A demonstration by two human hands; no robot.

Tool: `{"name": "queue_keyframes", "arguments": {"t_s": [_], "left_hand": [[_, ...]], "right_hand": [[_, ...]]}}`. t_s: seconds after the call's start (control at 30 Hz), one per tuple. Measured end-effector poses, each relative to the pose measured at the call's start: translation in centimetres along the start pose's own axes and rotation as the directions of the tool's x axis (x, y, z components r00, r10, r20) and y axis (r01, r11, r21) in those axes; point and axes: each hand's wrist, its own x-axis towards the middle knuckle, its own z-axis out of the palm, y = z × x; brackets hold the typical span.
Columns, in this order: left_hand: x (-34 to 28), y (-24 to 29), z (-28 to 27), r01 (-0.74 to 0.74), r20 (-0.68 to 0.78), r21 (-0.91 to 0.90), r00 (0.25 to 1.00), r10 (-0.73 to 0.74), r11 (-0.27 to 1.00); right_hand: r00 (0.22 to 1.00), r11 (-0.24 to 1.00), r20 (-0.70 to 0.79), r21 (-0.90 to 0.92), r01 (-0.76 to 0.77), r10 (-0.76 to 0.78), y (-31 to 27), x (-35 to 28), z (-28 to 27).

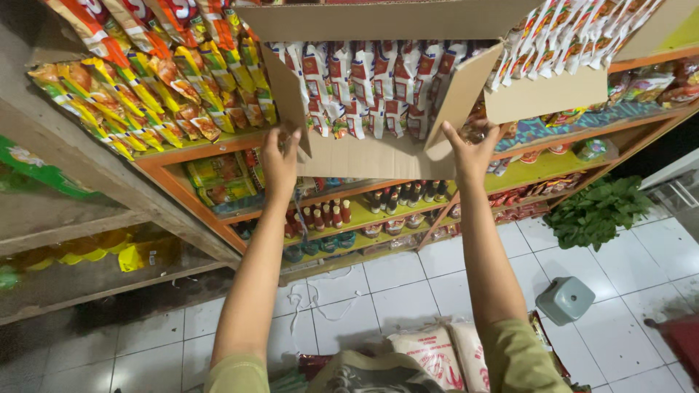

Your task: The person seals a cardboard box using adhesive tape by hand, applying the tape along the seams of the box to close it.

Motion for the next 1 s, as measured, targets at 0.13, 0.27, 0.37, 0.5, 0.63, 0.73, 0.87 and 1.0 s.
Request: {"name": "queue_keyframes", "arguments": {"t_s": [0.13, 0.27, 0.37, 0.5, 0.63, 0.73, 0.87, 1.0], "left_hand": [[3.4, -1.6, 0.5, -0.074, -0.068, 0.106, 0.994, 0.082, 0.992], [5.0, -3.0, 2.3, -0.031, -0.014, 0.125, 0.999, 0.033, 0.992], [4.9, -2.8, 3.7, -0.019, -0.069, 0.049, 0.997, 0.023, 0.999], [4.0, -2.2, 5.1, -0.063, -0.166, 0.111, 0.983, 0.081, 0.992], [3.1, -2.5, 5.4, -0.051, -0.099, 0.111, 0.993, 0.062, 0.992], [3.2, -2.7, 4.9, -0.039, -0.059, 0.124, 0.997, 0.047, 0.992], [3.8, -2.6, 3.3, -0.073, 0.004, 0.088, 0.997, 0.073, 0.993], [5.3, -1.5, 2.8, -0.087, 0.131, -0.111, 0.986, 0.101, 0.99]], "right_hand": [[0.984, 0.99, 0.126, -0.045, 0.132, -0.125, -1.2, 2.6, 1.0], [0.943, 0.99, 0.326, 0.101, -0.101, 0.063, -0.9, 3.3, 1.4], [0.946, 0.992, 0.319, 0.094, -0.082, 0.048, -0.2, 3.5, 1.8], [0.962, 0.998, 0.273, 0.054, -0.023, 0.008, 0.1, 3.4, 1.9], [0.976, 0.996, 0.208, -0.073, -0.043, 0.057, -0.6, 1.5, 1.1], [0.977, 0.994, 0.198, -0.089, -0.058, 0.075, -1.4, 0.3, 0.6], [0.976, 0.998, 0.206, 0.0, -0.07, 0.069, -1.9, -0.2, 0.3], [0.913, 0.96, 0.34, 0.084, -0.268, 0.225, -2.7, 2.0, 0.0]]}}
